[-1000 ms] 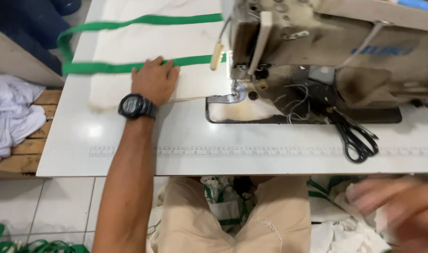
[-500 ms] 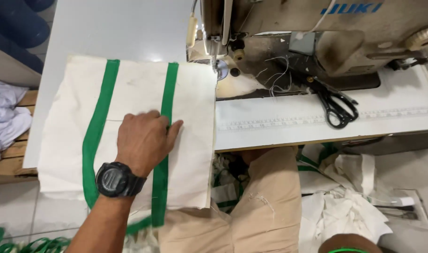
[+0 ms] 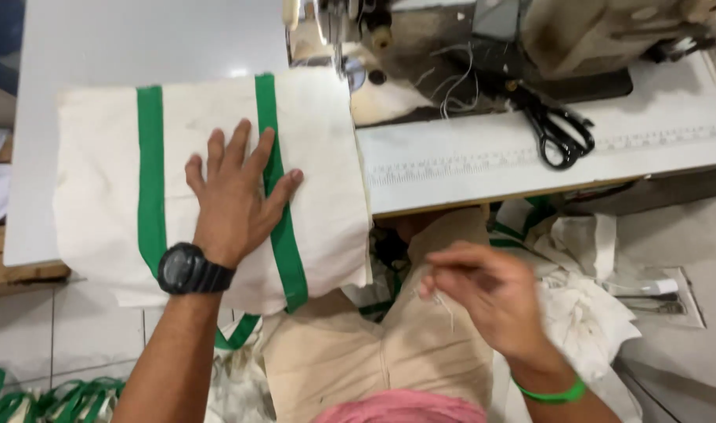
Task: Sewing straps onto a tote bag and trimming threads with scissors.
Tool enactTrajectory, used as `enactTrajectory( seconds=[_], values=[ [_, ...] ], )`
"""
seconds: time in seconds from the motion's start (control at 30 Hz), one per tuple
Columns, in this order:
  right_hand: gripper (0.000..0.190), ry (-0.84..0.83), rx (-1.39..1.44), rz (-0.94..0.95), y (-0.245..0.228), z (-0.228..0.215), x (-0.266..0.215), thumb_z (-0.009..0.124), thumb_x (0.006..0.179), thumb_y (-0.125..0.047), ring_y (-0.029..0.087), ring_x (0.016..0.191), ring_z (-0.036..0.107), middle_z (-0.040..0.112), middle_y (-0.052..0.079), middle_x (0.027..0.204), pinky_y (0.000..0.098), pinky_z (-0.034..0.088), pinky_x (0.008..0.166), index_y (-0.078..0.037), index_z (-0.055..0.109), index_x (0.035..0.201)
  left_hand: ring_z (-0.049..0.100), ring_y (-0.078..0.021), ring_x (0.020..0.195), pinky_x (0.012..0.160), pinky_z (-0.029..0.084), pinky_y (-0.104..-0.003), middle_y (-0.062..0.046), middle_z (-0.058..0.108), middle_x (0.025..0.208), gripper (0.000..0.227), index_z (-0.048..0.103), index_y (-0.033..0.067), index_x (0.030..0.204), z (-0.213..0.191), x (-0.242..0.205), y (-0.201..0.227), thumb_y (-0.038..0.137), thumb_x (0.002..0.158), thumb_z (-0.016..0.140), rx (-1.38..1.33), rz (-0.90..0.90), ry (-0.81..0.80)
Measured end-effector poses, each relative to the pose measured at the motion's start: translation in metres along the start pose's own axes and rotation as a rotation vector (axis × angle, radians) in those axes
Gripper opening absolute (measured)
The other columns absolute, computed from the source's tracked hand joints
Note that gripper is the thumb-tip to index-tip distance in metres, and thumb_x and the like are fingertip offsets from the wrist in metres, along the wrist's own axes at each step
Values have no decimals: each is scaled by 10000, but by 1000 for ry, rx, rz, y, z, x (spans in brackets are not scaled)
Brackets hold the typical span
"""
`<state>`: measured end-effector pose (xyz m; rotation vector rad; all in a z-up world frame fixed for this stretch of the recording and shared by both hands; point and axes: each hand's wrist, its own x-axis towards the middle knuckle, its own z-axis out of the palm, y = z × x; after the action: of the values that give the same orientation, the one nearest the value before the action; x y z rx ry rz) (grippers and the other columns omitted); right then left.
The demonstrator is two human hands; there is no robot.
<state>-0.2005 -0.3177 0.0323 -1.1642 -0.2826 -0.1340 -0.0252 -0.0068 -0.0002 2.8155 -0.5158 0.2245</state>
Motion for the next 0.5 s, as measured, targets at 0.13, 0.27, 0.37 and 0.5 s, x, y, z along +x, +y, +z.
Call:
enactTrajectory(
  seconds=[0.13, 0.27, 0.37, 0.5],
  values=[
    [346, 237, -648, 408, 111, -30, -37, 789, 998, -309, 113, 688, 654, 730, 29, 709, 283, 517, 659, -108, 641, 758, 468, -540, 1502, 1139, 279, -802, -210, 585, 1593, 511, 615, 62, 1558, 11, -11, -8, 331, 1130, 690, -161, 137, 229],
    [486, 195, -260, 527, 160, -22, -38, 794, 971, -155, 242, 1299, 694, 678, 102, 1465, 367, 628, 1118, -88, 638, 1427, 653, -477, 1219, 1058, 556, -590, -294, 680, 1333, 337, 661, -70, 1403, -16, -35, 30, -6, 1103, 801, -236, 451, 447],
    [541, 193, -133, 609, 177, -13, -30, 856, 919, -195, 164, 1060, 741, 802, 101, 1158, 314, 645, 948, -36, 696, 1411, 581, -378, 1302, 1070, 467, -580, -180, 608, 1395, 466, 610, 93, 1397, -17, -77, 67, 376, 1074, 791, -171, 528, 247],
    [178, 254, -305, 456, 142, 13, -45, 894, 954, -177, 18, 716, 483, 612, -79, 761, 205, 406, 607, -113, 729, 928, 476, -420, 1494, 1236, 348, -662, -186, 548, 1511, 1076, 533, 63, 1500, 4, -137, 92, 640, 702, 968, 126, 491, 5]
  ],
)
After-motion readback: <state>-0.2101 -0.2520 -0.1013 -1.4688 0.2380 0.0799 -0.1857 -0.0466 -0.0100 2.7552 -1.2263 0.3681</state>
